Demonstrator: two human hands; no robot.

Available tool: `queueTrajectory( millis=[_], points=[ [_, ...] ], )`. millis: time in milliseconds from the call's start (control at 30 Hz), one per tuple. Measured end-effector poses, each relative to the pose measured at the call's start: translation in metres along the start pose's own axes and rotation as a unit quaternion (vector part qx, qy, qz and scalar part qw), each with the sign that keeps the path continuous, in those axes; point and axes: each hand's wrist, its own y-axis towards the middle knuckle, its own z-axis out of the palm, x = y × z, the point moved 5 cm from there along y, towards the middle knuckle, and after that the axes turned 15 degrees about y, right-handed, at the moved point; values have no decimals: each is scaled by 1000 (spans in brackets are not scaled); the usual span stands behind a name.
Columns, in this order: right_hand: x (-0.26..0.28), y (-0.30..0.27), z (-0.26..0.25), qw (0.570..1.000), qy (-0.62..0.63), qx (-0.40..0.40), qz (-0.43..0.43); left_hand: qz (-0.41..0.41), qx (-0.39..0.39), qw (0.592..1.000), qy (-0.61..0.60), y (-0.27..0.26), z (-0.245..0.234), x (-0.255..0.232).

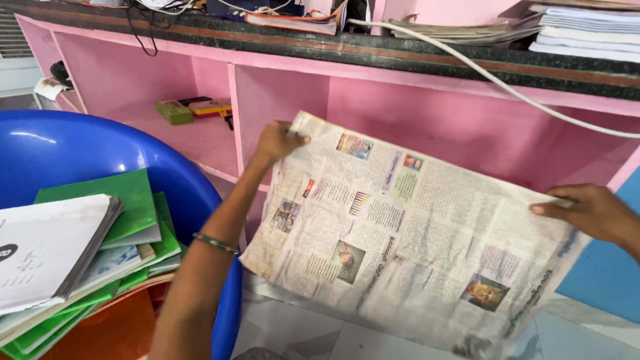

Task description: The person transfers books from a blue tub to a pink shelf, wipes the shelf with a cloth, and lines it with newspaper. The person handles books, a cloth, and newspaper throughout the task.

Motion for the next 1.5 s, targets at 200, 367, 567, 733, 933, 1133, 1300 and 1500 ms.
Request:
queueTrajectory(
  millis=[200,367,567,733,933,1133,1300,1500],
  points=[
    [-7,94,58,994,-99,-44,3,-31,-104,991,83,49,78,26],
    [1,172,86,995,-87,-49,1,-66,-198,951,227,94,112,19],
    [10,235,123,931,-331,-152,31,-141,-217,951,168,140,168,23],
    [-9,285,148,940,-222,-236,111,-212,-163,962,60,177,227,51],
    [-49,310,190,971,-39,-120,204,-138,-114,984,-15,198,300,80],
    [-58,313,234,986,84,-16,146,-112,131,983,58,175,316,67],
    [5,273,217,998,55,-23,-15,24,169,976,137,145,255,6],
    [90,97,187,957,84,86,-263,324,187,909,186,45,195,-7]
  ],
)
